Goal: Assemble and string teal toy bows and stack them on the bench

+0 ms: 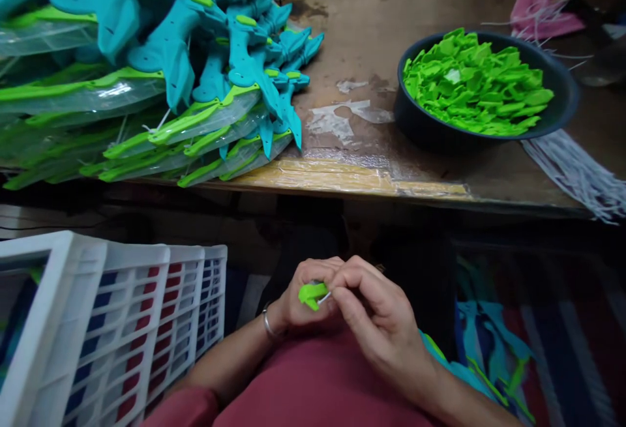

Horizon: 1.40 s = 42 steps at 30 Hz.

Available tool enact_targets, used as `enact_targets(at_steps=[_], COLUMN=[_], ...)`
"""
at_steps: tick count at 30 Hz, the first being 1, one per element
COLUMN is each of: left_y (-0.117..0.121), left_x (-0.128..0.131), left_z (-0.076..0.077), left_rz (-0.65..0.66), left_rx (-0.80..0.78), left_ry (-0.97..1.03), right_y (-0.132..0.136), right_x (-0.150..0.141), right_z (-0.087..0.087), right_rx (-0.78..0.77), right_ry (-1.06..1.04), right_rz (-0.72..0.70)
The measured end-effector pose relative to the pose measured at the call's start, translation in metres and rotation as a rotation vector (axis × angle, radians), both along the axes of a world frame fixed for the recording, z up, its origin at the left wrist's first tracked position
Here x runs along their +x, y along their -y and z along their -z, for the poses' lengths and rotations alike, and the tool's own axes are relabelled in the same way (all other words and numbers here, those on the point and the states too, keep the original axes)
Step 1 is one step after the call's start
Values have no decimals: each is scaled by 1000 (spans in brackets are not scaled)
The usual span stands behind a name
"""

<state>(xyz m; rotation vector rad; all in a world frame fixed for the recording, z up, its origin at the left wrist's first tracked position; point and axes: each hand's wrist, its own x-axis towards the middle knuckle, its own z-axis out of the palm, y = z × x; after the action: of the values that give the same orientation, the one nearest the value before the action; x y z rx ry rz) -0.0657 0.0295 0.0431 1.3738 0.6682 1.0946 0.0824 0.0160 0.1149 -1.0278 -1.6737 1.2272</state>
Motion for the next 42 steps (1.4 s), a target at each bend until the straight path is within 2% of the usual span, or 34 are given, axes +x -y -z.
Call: enact_targets(at_steps=[4,10,16,21,31,36,42], left_y=[1,3,1,0,2,4,10], left_x=[0,-2,-1,0,-7,-5,3], left_z=[-2,6,2,2,3,5,4], left_rz=[32,36,38,33,41,2,-97], left_rx=[-88,-75,-43,-95,-92,-242,-264], left_ry=[-137,-126,-67,-109,-78,-35,-3], right_y=[0,-1,-1,-2,-6,-6,-6], right_x=[0,-2,-3,-3,-2,0,4], right_z=[-1,-3,-2,-1,1,2,10], right_rx=[36,104,194,179,235,354,466], right_ry=[12,48,118,151,174,186,256], right_rz=[16,15,-15,14,-127,-88,-26])
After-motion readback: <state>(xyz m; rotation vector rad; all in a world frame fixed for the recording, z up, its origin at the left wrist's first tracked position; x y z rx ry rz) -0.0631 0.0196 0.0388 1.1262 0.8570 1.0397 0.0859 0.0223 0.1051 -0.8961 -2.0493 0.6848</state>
